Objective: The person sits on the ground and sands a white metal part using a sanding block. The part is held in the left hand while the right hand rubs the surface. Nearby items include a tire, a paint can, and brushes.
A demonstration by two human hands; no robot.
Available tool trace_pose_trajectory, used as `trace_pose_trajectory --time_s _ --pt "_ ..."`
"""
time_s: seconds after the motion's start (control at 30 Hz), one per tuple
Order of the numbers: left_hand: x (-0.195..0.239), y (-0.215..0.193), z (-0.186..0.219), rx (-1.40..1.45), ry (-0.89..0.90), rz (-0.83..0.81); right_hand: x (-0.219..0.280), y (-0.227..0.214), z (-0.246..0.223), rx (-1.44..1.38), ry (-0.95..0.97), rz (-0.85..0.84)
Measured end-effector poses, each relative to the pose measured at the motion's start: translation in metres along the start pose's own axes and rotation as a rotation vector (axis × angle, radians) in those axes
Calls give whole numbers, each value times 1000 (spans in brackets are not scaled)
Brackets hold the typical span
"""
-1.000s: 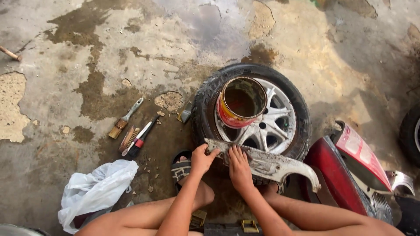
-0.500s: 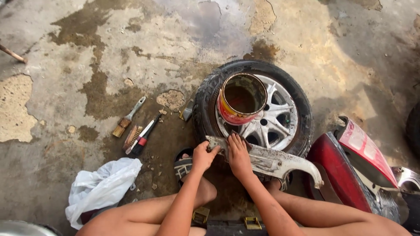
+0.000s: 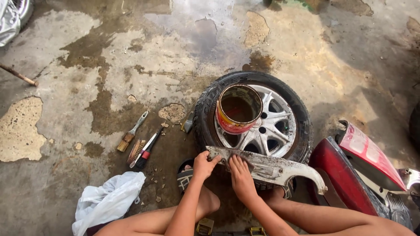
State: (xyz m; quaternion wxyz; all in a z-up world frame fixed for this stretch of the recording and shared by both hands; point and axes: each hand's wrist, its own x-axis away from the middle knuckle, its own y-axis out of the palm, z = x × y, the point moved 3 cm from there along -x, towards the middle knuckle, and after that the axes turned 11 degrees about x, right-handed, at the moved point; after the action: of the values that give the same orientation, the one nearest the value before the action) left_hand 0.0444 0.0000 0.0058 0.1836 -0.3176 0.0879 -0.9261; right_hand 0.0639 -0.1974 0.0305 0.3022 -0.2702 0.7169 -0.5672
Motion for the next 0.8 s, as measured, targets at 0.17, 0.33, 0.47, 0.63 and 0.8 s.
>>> trace_pose_trajectory --time_s 0.17,0.33,0.47,0.63,0.8 --pt "6 1 2 -62 16 29 -31 12 4 -4 12 2" --pt "7 -1 13 -84 -8 51 -22 -1 -1 -120 85 -40" --pt "3 0 9 -53 -67 23 -6 6 7 25 -18 -28" --pt "11 -2 12 -70 -72 8 -52 4 12 -85 45 -25" --pt "0 7 -5 -11 -46 21 17 9 15 46 -21 -44"
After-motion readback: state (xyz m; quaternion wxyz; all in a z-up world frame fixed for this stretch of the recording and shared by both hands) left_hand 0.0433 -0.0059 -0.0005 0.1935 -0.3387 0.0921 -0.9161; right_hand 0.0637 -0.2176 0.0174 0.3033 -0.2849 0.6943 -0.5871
